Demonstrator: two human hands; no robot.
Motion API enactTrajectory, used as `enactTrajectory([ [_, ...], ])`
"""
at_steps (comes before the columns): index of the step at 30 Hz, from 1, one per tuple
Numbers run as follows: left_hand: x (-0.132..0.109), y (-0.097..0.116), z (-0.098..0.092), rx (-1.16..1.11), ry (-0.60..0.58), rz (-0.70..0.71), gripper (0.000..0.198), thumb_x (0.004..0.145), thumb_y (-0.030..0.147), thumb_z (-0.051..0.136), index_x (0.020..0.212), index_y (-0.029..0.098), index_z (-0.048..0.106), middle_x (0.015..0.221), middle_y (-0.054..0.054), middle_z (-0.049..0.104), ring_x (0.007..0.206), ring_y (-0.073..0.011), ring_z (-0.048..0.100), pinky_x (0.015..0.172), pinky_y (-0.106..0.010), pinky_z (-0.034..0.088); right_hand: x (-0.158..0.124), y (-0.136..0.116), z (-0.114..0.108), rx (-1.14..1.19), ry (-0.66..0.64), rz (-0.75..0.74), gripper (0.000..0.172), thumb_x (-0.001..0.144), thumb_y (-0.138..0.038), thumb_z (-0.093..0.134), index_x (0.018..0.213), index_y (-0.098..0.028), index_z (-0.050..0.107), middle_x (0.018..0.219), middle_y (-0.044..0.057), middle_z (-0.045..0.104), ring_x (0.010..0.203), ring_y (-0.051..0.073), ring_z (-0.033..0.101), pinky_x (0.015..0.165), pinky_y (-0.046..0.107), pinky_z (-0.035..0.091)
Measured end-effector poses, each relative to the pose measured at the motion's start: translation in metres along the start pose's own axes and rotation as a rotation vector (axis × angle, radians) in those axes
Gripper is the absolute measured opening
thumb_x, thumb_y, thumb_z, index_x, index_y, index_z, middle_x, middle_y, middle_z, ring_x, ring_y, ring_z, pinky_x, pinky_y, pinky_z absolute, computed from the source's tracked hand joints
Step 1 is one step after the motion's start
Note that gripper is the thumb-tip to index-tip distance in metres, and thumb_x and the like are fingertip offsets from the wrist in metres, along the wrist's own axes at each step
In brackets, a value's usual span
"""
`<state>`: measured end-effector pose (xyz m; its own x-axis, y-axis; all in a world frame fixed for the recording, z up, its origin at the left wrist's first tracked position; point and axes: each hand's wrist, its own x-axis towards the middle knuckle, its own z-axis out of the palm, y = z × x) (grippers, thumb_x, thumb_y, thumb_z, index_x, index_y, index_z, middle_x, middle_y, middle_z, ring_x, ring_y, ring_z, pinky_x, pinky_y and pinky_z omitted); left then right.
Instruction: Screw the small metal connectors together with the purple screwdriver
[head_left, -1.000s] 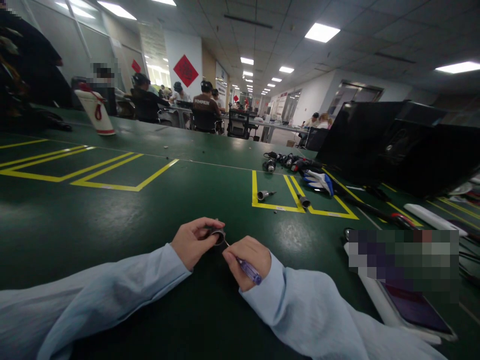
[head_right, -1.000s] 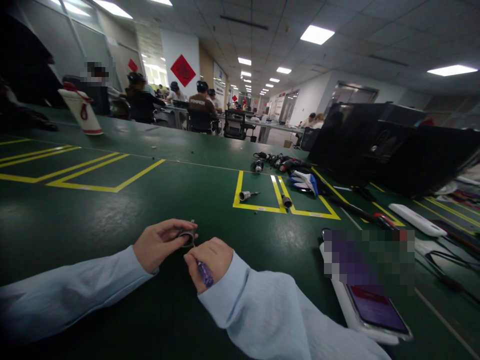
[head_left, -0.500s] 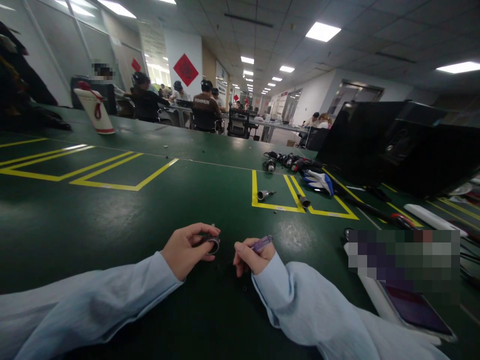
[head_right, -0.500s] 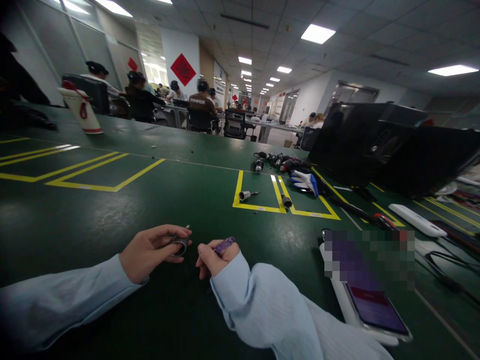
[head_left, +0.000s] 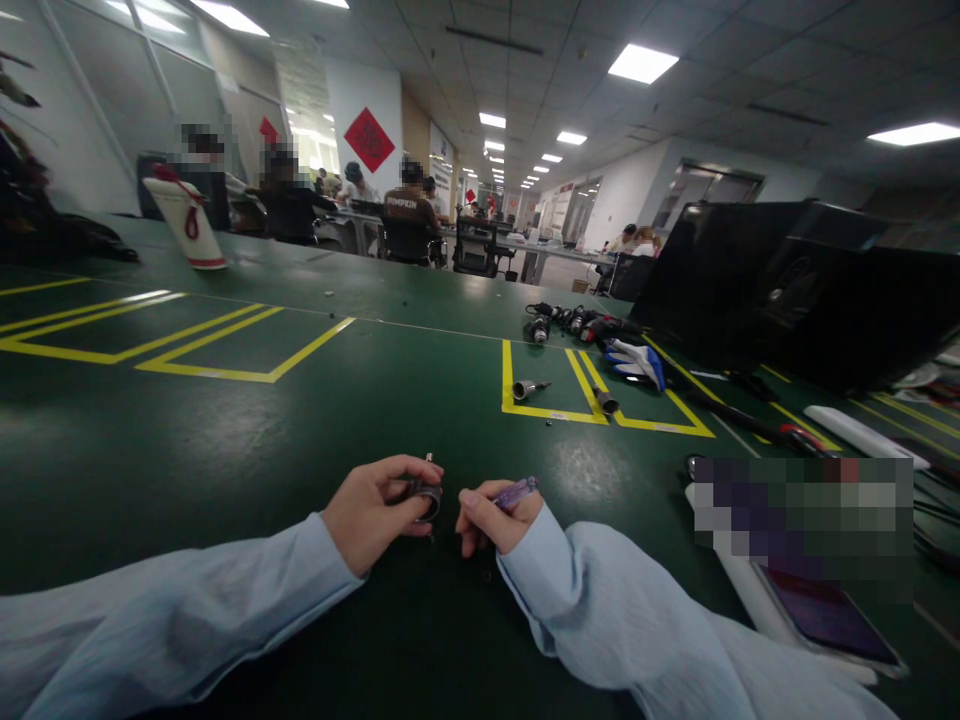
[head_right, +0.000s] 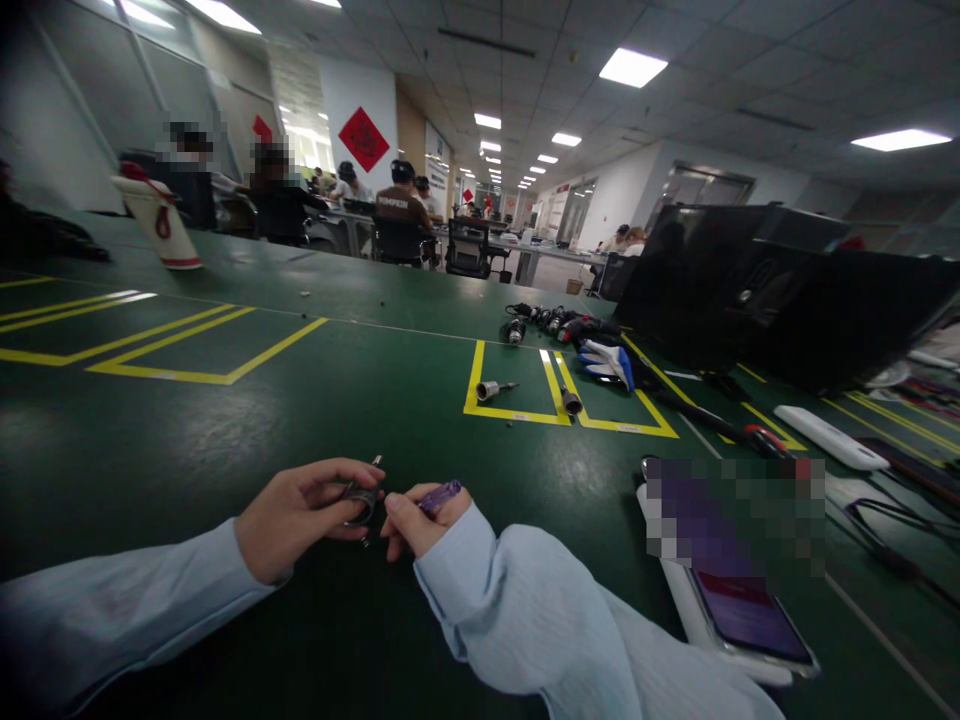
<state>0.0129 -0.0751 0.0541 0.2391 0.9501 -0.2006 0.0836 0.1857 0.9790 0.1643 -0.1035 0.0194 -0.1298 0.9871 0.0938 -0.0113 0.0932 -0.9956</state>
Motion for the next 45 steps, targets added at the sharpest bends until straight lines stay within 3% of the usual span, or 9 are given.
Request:
enactTrajectory([
  [16, 0.005, -0.007, -0.002, 0.001, -0.005, 0.027, 0.023, 0.048, 0.019, 0.068, 0.069, 0.012, 0.06, 0.092, -0.006, 0.063, 0.075, -0.0228, 0.063, 0.051, -0.032, 0.058, -0.005, -0.006, 0.0, 0.024, -0.011, -0.03, 0.043, 0.072, -0.052, 0.052, 0.053, -0.013, 0.056, 0.039, -0.002, 0.05, 0.035, 0.006, 0.045, 0.038, 0.017, 0.033],
  [27, 0.006, -0.009, -0.004, 0.028, -0.026, 0.04, 0.023, 0.05, 0.021, 0.068, 0.07, 0.013, 0.059, 0.097, -0.006, 0.062, 0.077, -0.0228, 0.063, 0.052, -0.032, 0.058, -0.007, -0.001, 0.001, -0.12, -0.048, -0.033, 0.039, 0.076, -0.044, 0.051, 0.054, -0.013, 0.058, 0.039, -0.002, 0.051, 0.033, 0.005, 0.041, 0.037, 0.017, 0.031],
  [34, 0.012, -0.007, -0.007, -0.088, -0.061, 0.056, 0.026, 0.046, 0.011, 0.069, 0.071, 0.012, 0.062, 0.09, -0.007, 0.066, 0.078, -0.0224, 0.064, 0.071, -0.035, 0.054, -0.012, -0.005, 0.003, -0.229, 0.023, -0.044, 0.037, 0.077, -0.041, 0.049, 0.054, -0.014, 0.058, 0.039, -0.002, 0.05, 0.035, 0.006, 0.044, 0.038, 0.017, 0.034],
  [38, 0.016, -0.007, -0.008, -0.216, -0.052, 0.039, 0.037, 0.044, 0.01, 0.071, 0.08, 0.012, 0.061, 0.08, -0.007, 0.069, 0.082, -0.0236, 0.063, 0.077, -0.037, 0.051, -0.012, -0.008, -0.002, -0.109, 0.053, -0.208, 0.037, 0.08, -0.04, 0.046, 0.056, -0.014, 0.059, 0.044, 0.0, 0.053, 0.039, 0.008, 0.047, 0.042, 0.02, 0.037],
  [42, 0.019, -0.011, -0.009, -0.204, -0.057, 0.073, 0.04, 0.047, 0.013, 0.072, 0.086, 0.011, 0.061, 0.082, -0.008, 0.069, 0.081, -0.024, 0.064, 0.083, -0.041, 0.048, -0.009, -0.013, -0.005, -0.248, 0.111, -0.451, 0.026, 0.08, -0.029, 0.046, 0.065, -0.016, 0.063, 0.056, 0.003, 0.061, 0.056, 0.012, 0.055, 0.056, 0.025, 0.043],
  [45, 0.019, -0.013, -0.009, -0.161, -0.063, 0.125, 0.039, 0.053, 0.013, 0.069, 0.091, 0.011, 0.061, 0.09, -0.009, 0.067, 0.088, -0.0242, 0.062, 0.087, -0.041, 0.045, -0.006, -0.013, -0.002, -0.339, 0.098, -0.544, 0.019, 0.079, -0.021, 0.047, 0.069, -0.016, 0.063, 0.062, 0.003, 0.064, 0.062, 0.013, 0.057, 0.062, 0.026, 0.044],
])
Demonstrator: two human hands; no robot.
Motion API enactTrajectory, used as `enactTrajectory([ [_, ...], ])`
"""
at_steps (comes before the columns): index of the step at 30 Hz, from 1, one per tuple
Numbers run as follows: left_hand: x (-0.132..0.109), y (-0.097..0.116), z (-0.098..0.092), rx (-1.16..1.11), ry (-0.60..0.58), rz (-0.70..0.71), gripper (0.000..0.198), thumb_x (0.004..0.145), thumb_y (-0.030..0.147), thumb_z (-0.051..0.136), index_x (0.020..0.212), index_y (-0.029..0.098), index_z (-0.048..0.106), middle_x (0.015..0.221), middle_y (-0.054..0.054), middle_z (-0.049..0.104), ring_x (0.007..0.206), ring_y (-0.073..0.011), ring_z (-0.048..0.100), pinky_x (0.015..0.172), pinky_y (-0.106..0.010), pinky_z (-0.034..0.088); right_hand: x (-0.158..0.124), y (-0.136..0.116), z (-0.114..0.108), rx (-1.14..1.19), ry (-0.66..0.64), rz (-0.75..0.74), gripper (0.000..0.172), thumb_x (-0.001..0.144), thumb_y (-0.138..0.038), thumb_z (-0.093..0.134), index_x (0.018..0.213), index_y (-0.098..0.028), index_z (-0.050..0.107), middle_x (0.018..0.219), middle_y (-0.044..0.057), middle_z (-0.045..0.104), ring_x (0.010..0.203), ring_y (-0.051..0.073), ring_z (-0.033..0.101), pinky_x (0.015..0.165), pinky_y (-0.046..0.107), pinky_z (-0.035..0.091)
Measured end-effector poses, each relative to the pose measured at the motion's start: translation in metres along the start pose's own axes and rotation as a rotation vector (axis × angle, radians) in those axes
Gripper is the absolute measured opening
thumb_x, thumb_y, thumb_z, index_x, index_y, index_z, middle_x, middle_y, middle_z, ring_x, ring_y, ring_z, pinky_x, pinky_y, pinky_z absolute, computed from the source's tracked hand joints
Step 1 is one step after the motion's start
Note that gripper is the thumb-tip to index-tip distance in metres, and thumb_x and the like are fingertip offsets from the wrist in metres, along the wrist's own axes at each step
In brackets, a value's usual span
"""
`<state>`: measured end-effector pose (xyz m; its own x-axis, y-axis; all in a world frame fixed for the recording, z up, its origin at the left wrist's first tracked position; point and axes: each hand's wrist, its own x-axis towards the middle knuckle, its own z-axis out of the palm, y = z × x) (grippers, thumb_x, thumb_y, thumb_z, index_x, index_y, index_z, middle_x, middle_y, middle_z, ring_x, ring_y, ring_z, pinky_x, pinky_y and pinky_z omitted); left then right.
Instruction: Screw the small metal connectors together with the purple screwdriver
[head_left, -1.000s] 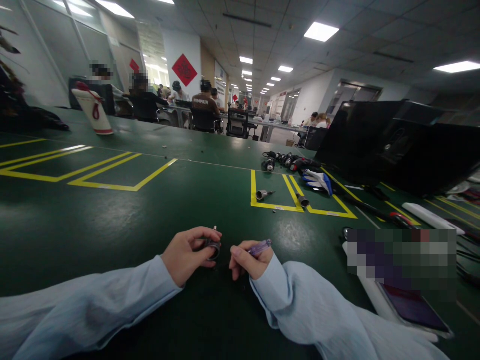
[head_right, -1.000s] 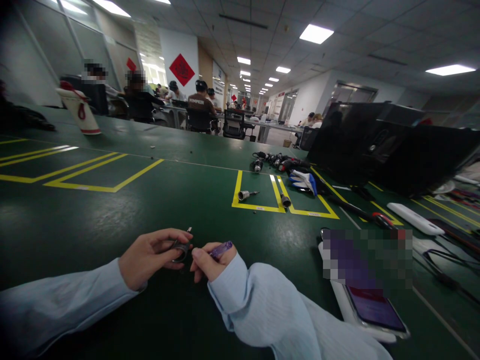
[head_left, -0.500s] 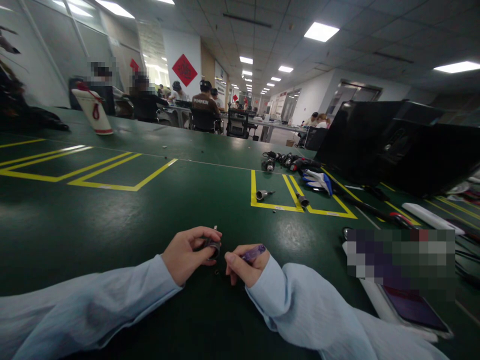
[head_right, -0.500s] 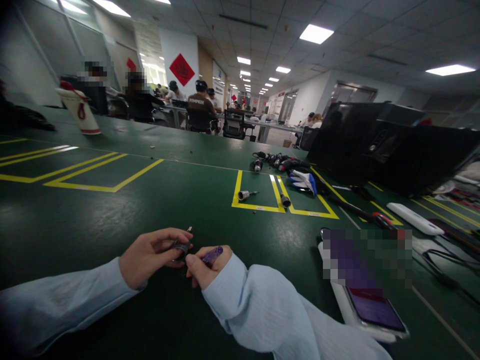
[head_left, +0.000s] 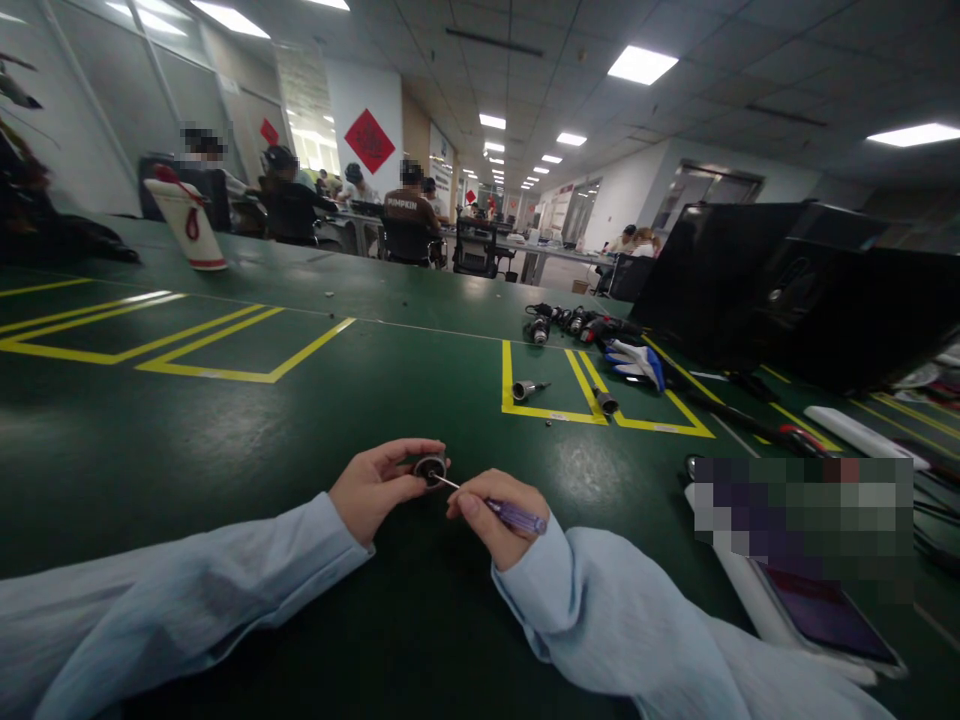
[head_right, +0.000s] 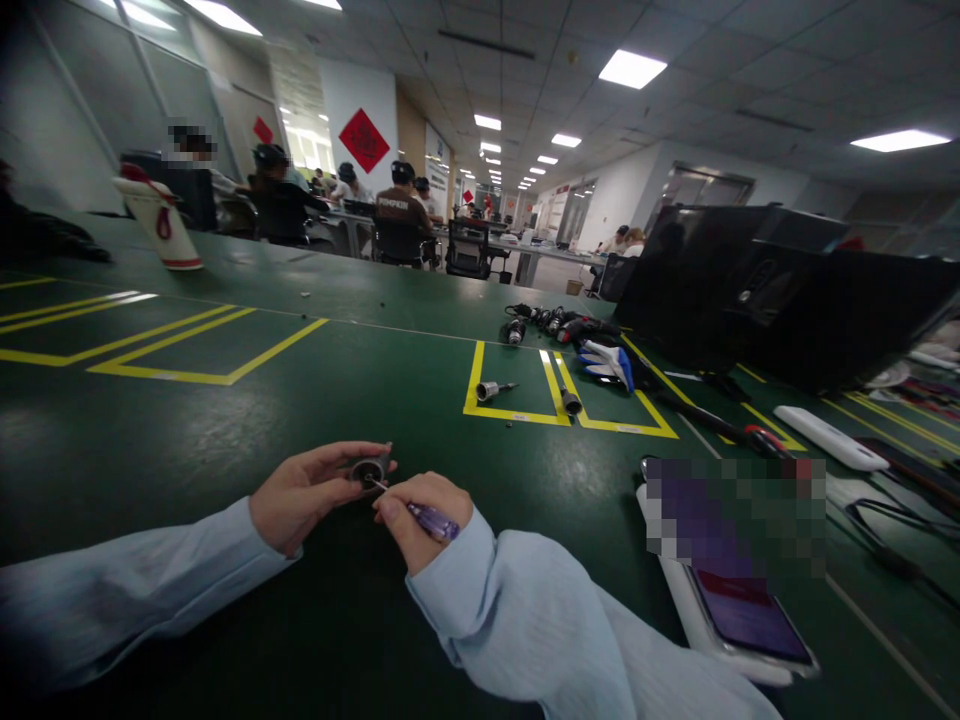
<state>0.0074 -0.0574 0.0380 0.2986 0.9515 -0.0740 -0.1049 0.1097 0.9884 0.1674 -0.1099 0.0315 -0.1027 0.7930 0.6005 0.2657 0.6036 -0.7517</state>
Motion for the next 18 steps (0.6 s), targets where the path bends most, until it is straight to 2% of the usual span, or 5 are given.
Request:
enactTrajectory([
  [5, -0.0011, -0.0003, 0.0023, 0.042, -0.011, 0.041, 0.038, 0.054, 0.013, 0.067, 0.091, 0.011, 0.061, 0.095, -0.01, 0.066, 0.09, -0.0231, 0.061, 0.086, -0.039, 0.046, 0.0002, 0.001, 0.0054, -0.09, -0.049, -0.049, 0.016, 0.078, -0.018, 0.047, 0.073, -0.017, 0.063, 0.067, 0.004, 0.066, 0.065, 0.013, 0.058, 0.066, 0.026, 0.044],
  [12, -0.0025, 0.0055, 0.006, 0.119, 0.014, 0.083, 0.029, 0.051, 0.015, 0.067, 0.079, 0.012, 0.06, 0.099, -0.01, 0.064, 0.087, -0.0218, 0.062, 0.082, -0.036, 0.048, -0.0003, -0.0032, 0.0075, -0.172, -0.091, -0.114, 0.018, 0.079, -0.018, 0.044, 0.073, -0.018, 0.06, 0.068, 0.004, 0.065, 0.065, 0.013, 0.058, 0.067, 0.027, 0.043],
  [18, -0.0021, 0.0061, 0.0066, 0.171, 0.055, 0.14, 0.02, 0.051, 0.014, 0.063, 0.071, 0.012, 0.064, 0.085, -0.006, 0.065, 0.077, -0.019, 0.063, 0.075, -0.031, 0.051, 0.0002, -0.0046, 0.0065, -0.184, -0.113, -0.132, 0.017, 0.079, -0.017, 0.044, 0.073, -0.017, 0.059, 0.067, 0.005, 0.065, 0.064, 0.013, 0.057, 0.067, 0.027, 0.043],
])
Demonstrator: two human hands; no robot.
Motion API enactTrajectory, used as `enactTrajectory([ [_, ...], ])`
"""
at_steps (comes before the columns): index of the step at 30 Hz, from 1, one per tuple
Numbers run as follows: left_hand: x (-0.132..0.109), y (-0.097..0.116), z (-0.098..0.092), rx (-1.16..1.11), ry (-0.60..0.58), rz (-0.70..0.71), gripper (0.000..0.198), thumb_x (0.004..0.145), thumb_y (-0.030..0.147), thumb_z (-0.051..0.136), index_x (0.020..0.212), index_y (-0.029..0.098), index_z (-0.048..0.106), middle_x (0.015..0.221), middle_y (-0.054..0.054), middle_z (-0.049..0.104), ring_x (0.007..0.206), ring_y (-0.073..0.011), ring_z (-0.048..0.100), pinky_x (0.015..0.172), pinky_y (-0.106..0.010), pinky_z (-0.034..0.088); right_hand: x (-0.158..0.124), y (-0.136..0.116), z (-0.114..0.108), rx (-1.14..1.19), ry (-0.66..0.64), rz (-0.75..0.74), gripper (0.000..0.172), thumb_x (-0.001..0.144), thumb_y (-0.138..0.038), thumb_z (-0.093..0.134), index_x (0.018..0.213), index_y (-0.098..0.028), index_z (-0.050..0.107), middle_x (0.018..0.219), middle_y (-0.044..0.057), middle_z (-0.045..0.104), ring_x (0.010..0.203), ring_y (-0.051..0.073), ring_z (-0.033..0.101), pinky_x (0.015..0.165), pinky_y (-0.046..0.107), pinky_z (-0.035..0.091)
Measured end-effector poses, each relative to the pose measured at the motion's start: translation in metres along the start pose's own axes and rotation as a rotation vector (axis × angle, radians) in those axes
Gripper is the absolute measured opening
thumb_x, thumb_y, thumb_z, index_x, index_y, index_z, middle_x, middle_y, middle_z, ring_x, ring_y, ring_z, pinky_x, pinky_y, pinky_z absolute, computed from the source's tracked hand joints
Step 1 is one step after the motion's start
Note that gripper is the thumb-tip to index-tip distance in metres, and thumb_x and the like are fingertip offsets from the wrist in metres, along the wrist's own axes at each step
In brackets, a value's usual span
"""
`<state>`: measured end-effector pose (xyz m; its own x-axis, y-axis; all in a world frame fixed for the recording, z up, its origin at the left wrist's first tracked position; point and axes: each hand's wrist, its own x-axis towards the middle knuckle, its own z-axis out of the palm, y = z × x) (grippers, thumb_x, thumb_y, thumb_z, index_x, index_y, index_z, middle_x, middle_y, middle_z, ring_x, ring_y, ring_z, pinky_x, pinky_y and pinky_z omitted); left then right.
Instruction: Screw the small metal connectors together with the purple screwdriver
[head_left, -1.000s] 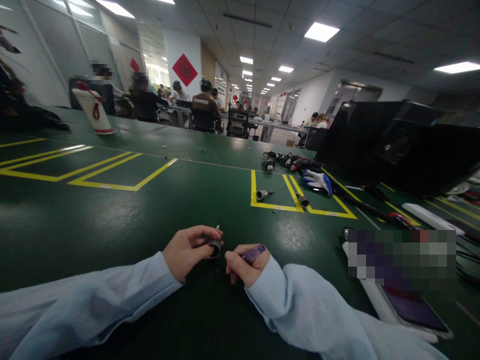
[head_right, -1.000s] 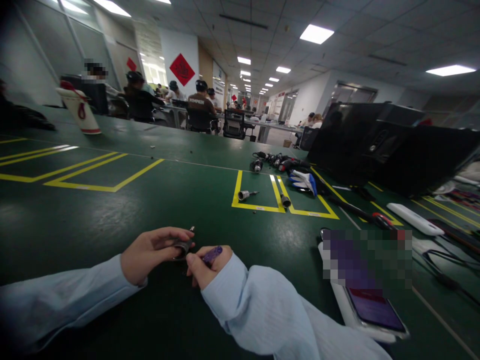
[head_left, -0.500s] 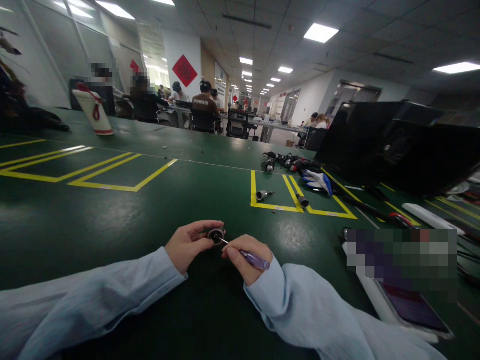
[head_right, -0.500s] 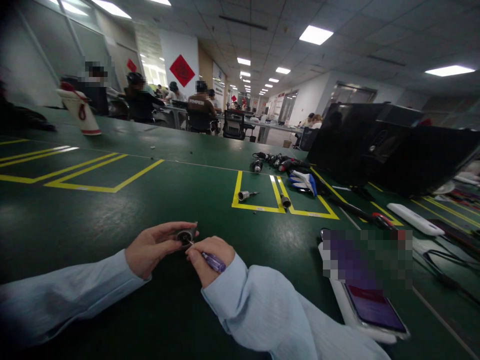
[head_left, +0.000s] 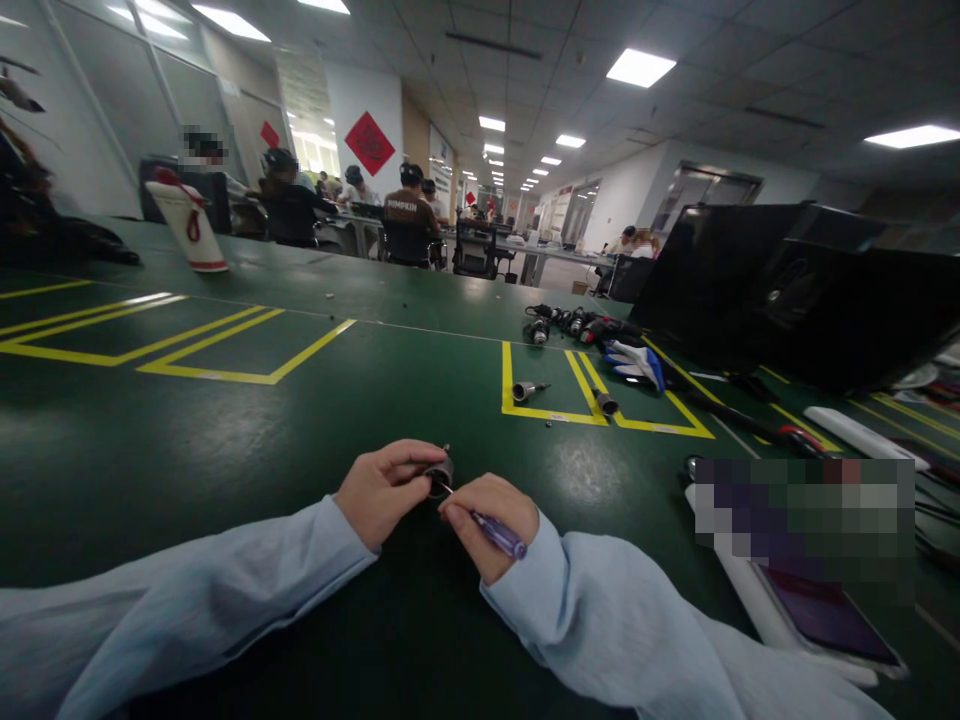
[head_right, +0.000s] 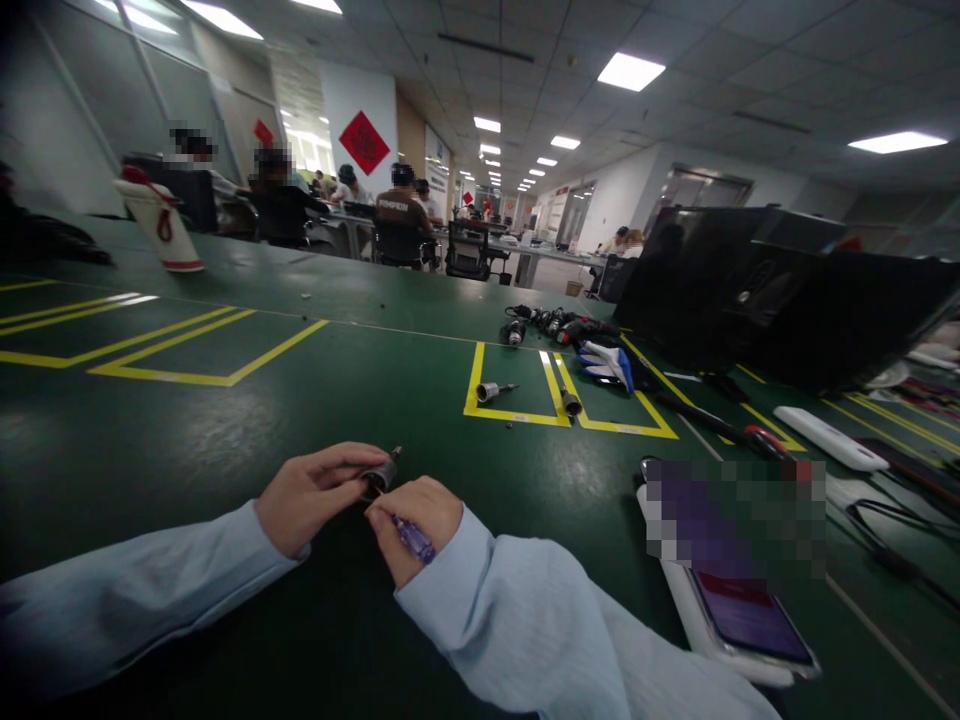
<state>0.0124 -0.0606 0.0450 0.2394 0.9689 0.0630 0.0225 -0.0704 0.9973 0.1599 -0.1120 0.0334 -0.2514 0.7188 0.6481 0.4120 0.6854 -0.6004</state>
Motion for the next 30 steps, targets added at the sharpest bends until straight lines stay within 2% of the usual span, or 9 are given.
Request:
enactTrajectory([
  [7, 0.0, 0.001, 0.001, 0.045, 0.019, 0.051, 0.017, 0.049, 0.012, 0.061, 0.065, 0.013, 0.068, 0.083, -0.007, 0.065, 0.082, -0.0201, 0.062, 0.079, -0.031, 0.05, 0.0, -0.004, -0.002, -0.039, -0.027, -0.025, 0.017, 0.078, -0.016, 0.043, 0.073, -0.018, 0.059, 0.068, 0.004, 0.065, 0.064, 0.013, 0.057, 0.066, 0.026, 0.043],
  [15, 0.0, 0.004, 0.002, 0.04, 0.027, 0.047, 0.018, 0.049, 0.013, 0.061, 0.066, 0.013, 0.069, 0.083, -0.007, 0.065, 0.08, -0.0199, 0.062, 0.079, -0.031, 0.05, -0.001, 0.004, 0.004, -0.101, -0.009, -0.052, 0.015, 0.077, -0.015, 0.044, 0.072, -0.018, 0.058, 0.067, 0.004, 0.065, 0.063, 0.013, 0.057, 0.065, 0.025, 0.044],
  [19, -0.001, 0.006, 0.002, 0.038, 0.028, 0.024, 0.016, 0.048, 0.013, 0.061, 0.063, 0.013, 0.067, 0.081, -0.007, 0.067, 0.08, -0.0201, 0.063, 0.079, -0.031, 0.05, -0.002, -0.001, 0.002, -0.05, 0.021, -0.022, 0.017, 0.077, -0.016, 0.044, 0.071, -0.018, 0.059, 0.067, 0.004, 0.065, 0.063, 0.013, 0.057, 0.066, 0.026, 0.044],
  [21, 0.0, 0.005, 0.001, 0.038, 0.028, 0.021, 0.015, 0.048, 0.013, 0.061, 0.062, 0.014, 0.066, 0.08, -0.006, 0.067, 0.078, -0.0198, 0.063, 0.077, -0.031, 0.05, -0.001, -0.006, -0.004, 0.018, 0.053, 0.057, 0.02, 0.078, -0.02, 0.045, 0.065, -0.017, 0.06, 0.062, 0.004, 0.064, 0.06, 0.013, 0.057, 0.064, 0.026, 0.044],
  [22, 0.002, 0.003, 0.0, 0.041, 0.028, 0.026, 0.014, 0.049, 0.013, 0.061, 0.062, 0.013, 0.065, 0.08, -0.006, 0.067, 0.078, -0.0196, 0.063, 0.077, -0.031, 0.05, 0.0, -0.009, -0.008, 0.072, 0.057, 0.144, 0.025, 0.079, -0.025, 0.045, 0.06, -0.017, 0.059, 0.055, 0.003, 0.061, 0.055, 0.012, 0.056, 0.059, 0.025, 0.043],
  [24, 0.006, 0.0, -0.002, 0.048, 0.021, 0.032, 0.014, 0.05, 0.014, 0.061, 0.063, 0.013, 0.065, 0.081, -0.007, 0.067, 0.077, -0.0193, 0.063, 0.076, -0.031, 0.05, 0.004, -0.011, -0.017, 0.211, 0.006, 0.412, 0.039, 0.081, -0.035, 0.043, 0.048, -0.017, 0.053, 0.038, -0.001, 0.05, 0.037, 0.009, 0.047, 0.041, 0.022, 0.037],
  [26, 0.01, -0.003, -0.003, 0.051, 0.008, 0.015, 0.016, 0.051, 0.014, 0.062, 0.066, 0.012, 0.064, 0.082, -0.007, 0.066, 0.076, -0.019, 0.063, 0.075, -0.031, 0.05, 0.011, -0.008, -0.025, 0.332, -0.117, 0.648, 0.045, 0.08, -0.04, 0.043, 0.041, -0.018, 0.048, 0.029, -0.004, 0.039, 0.025, 0.006, 0.034, 0.03, 0.019, 0.024],
  [28, 0.013, -0.004, -0.003, 0.047, 0.003, -0.022, 0.018, 0.051, 0.014, 0.063, 0.069, 0.011, 0.064, 0.084, -0.007, 0.066, 0.073, -0.0188, 0.063, 0.072, -0.032, 0.051, 0.017, -0.002, -0.032, 0.398, -0.193, 0.738, 0.045, 0.077, -0.036, 0.048, 0.036, -0.018, 0.046, 0.025, -0.006, 0.033, 0.023, 0.004, 0.028, 0.028, 0.019, 0.018],
  [30, 0.014, -0.004, -0.003, 0.043, 0.004, -0.051, 0.021, 0.05, 0.013, 0.064, 0.07, 0.011, 0.063, 0.086, -0.007, 0.065, 0.07, -0.0182, 0.063, 0.069, -0.032, 0.051, 0.021, 0.005, -0.037, 0.434, -0.216, 0.757, 0.044, 0.074, -0.03, 0.049, 0.032, -0.018, 0.044, 0.024, -0.006, 0.03, 0.023, 0.003, 0.026, 0.028, 0.019, 0.016],
])
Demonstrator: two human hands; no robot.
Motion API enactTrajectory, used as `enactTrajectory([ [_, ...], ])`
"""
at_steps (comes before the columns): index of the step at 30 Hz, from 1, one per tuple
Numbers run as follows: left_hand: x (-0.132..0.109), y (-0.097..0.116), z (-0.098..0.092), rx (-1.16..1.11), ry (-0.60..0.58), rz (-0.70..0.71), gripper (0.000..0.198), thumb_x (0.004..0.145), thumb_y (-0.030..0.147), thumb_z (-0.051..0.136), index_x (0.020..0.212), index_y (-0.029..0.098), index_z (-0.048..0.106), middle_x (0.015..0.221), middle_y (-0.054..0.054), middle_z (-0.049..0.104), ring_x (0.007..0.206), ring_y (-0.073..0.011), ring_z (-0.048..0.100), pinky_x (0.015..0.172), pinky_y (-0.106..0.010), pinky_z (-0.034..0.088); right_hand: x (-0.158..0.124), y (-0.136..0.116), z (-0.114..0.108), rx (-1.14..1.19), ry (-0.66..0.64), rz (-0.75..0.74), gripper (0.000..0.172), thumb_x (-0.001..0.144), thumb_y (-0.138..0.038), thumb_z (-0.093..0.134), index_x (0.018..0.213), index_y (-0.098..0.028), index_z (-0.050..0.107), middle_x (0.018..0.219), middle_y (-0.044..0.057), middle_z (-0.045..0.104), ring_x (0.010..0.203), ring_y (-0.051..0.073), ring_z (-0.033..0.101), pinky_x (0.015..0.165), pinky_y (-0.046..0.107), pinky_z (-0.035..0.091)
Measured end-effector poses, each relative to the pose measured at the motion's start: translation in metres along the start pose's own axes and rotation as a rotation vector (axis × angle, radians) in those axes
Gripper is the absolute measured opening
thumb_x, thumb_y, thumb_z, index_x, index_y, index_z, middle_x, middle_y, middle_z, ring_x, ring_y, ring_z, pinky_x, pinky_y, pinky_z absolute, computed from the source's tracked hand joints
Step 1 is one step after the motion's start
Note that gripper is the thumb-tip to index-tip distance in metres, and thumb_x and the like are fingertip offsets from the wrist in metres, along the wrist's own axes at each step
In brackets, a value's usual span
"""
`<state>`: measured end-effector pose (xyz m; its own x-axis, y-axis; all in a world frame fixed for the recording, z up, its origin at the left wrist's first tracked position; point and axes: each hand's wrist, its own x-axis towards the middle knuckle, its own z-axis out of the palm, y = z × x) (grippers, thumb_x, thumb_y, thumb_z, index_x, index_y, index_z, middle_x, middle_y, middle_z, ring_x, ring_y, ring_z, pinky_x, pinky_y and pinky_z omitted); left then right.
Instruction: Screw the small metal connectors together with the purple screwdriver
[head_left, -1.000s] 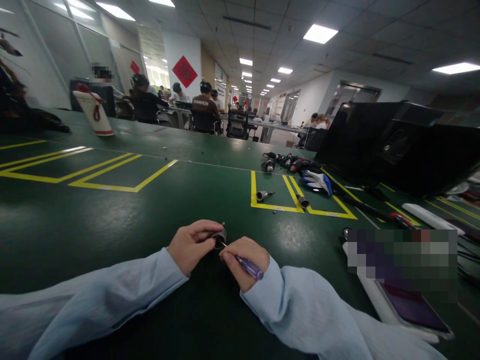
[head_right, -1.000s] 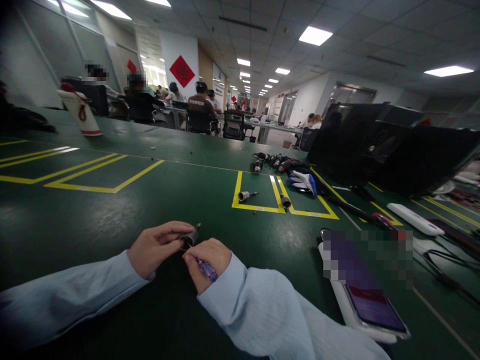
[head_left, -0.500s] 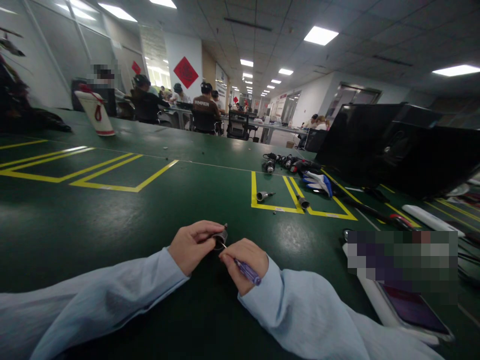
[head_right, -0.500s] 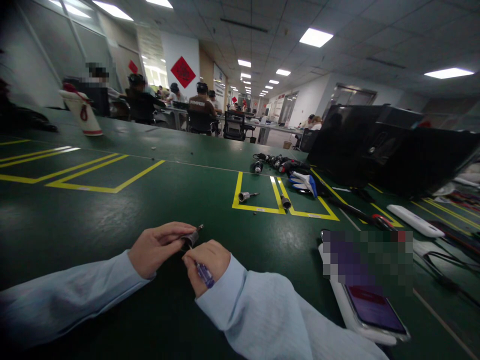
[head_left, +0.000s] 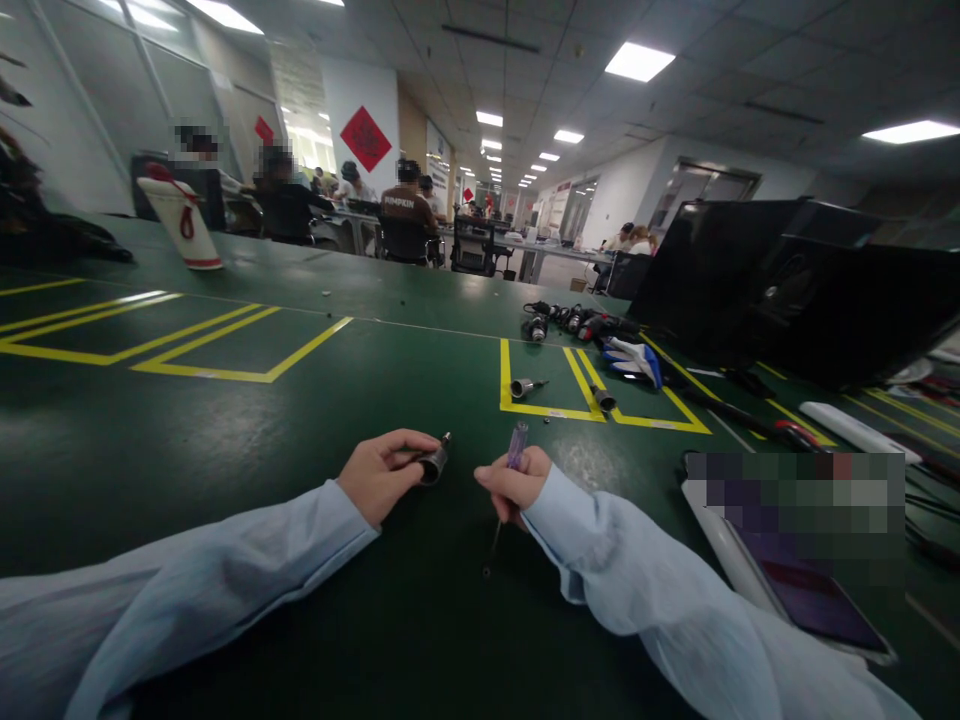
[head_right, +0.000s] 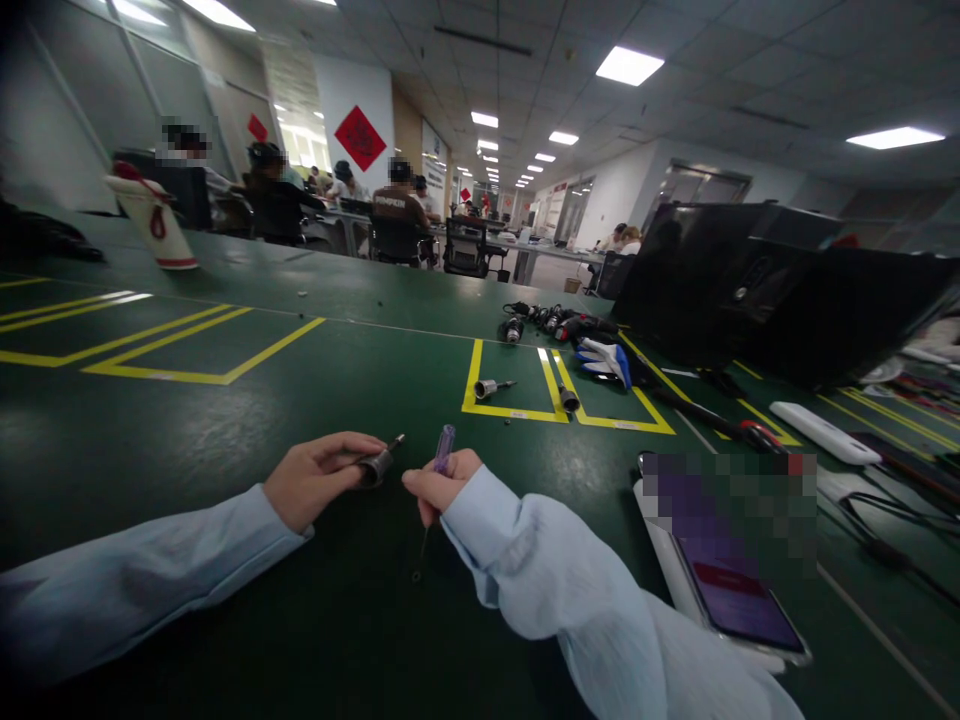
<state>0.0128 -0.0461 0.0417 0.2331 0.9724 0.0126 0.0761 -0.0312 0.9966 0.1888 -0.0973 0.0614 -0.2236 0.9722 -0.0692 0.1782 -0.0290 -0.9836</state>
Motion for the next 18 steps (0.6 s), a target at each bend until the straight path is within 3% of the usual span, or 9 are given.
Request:
enactTrajectory([
  [9, -0.001, -0.0021, -0.0027, 0.031, -0.057, -0.004, 0.021, 0.054, 0.013, 0.064, 0.075, 0.012, 0.061, 0.083, -0.005, 0.067, 0.068, -0.0169, 0.064, 0.068, -0.029, 0.051, -0.0007, 0.0027, 0.0012, -0.012, -0.138, 0.007, 0.041, 0.073, -0.029, 0.047, 0.033, -0.018, 0.045, 0.024, -0.006, 0.031, 0.023, 0.004, 0.027, 0.026, 0.02, 0.015],
  [18, 0.0011, -0.0052, -0.0009, -0.005, -0.027, -0.018, 0.024, 0.048, 0.014, 0.066, 0.072, 0.012, 0.063, 0.081, -0.006, 0.069, 0.069, -0.0198, 0.065, 0.071, -0.034, 0.052, -0.0009, 0.0078, 0.0031, -0.146, -0.131, -0.015, 0.039, 0.073, -0.026, 0.049, 0.035, -0.016, 0.047, 0.027, -0.006, 0.032, 0.027, 0.004, 0.03, 0.03, 0.019, 0.019],
])
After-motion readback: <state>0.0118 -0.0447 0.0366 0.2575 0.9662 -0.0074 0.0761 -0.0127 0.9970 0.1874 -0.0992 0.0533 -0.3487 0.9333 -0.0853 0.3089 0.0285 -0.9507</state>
